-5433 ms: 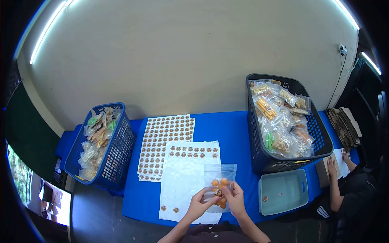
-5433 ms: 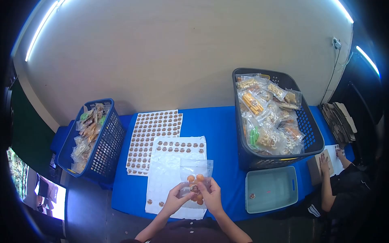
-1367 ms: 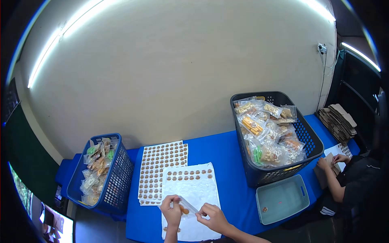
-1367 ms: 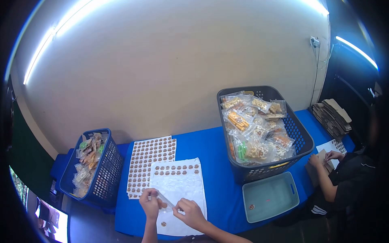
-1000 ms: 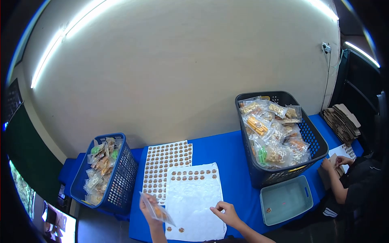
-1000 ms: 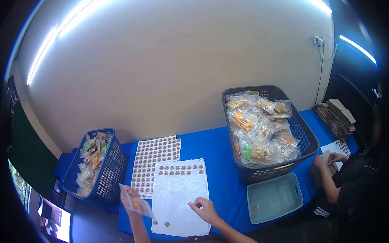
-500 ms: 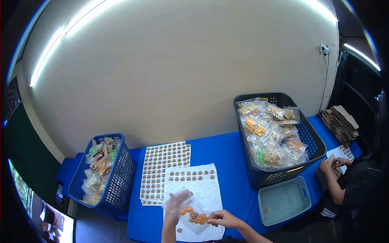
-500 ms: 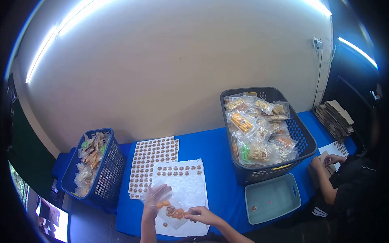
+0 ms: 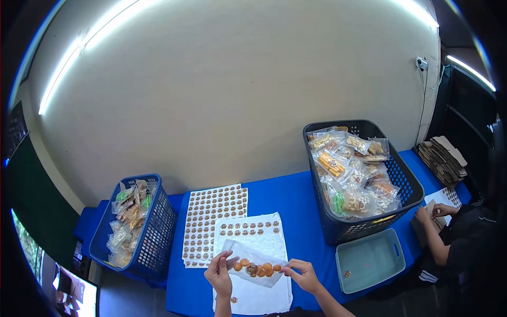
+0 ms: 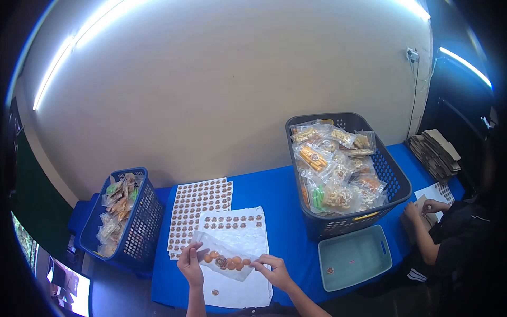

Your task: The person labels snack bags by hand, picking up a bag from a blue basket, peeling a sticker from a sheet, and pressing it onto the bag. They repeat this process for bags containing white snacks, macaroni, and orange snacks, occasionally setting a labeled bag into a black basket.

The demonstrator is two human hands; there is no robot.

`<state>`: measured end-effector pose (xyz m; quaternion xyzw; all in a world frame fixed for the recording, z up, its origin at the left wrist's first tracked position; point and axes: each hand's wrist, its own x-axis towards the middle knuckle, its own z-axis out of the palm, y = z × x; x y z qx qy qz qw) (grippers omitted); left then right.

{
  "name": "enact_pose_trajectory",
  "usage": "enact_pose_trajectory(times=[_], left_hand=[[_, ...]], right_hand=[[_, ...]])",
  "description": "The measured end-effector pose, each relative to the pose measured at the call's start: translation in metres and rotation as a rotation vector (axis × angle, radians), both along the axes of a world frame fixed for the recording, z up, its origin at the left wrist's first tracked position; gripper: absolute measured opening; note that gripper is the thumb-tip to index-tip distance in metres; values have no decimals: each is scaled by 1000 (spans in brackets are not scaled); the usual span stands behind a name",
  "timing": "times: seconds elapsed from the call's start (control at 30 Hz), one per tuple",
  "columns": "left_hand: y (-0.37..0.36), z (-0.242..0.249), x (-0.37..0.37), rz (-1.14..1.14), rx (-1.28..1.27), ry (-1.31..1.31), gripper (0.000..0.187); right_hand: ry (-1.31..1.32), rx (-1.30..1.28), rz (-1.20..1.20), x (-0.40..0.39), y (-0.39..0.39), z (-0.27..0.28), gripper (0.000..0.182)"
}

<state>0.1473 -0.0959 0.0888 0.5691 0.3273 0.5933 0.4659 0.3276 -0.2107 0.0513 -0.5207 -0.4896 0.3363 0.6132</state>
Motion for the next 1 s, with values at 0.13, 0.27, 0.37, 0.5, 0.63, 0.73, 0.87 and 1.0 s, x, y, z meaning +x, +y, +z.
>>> enact_pose_trajectory(times=[0.13,0.27,0.37,0.5,0.63,0.73,0.87,1.0], left_hand=[[-1,5,2,106,-51,-161,23],[5,6,2,169,-126,-341,25],[5,8,-9,79,-176,-281,28],[-2,-12,-15,-257,-395,-601,43],[-18,-27,-6,-424,-503,-302,48],[-27,-26,-2,-441,-663,-293,51],[-16,-33,-13,-489,-642,-206,52],[-10,-31,-17,-554,-619,-78,49]], right_hand=[[92,64,76,-4,4,17,11],[210,-154,320,-8,8,29,14],[229,-227,427,-6,9,19,18],[281,-164,272,-9,13,10,20],[359,-171,188,-17,10,-4,19],[408,-227,222,-24,7,-18,19],[405,-333,306,-32,4,-16,20],[228,-416,300,-22,5,-21,23]])
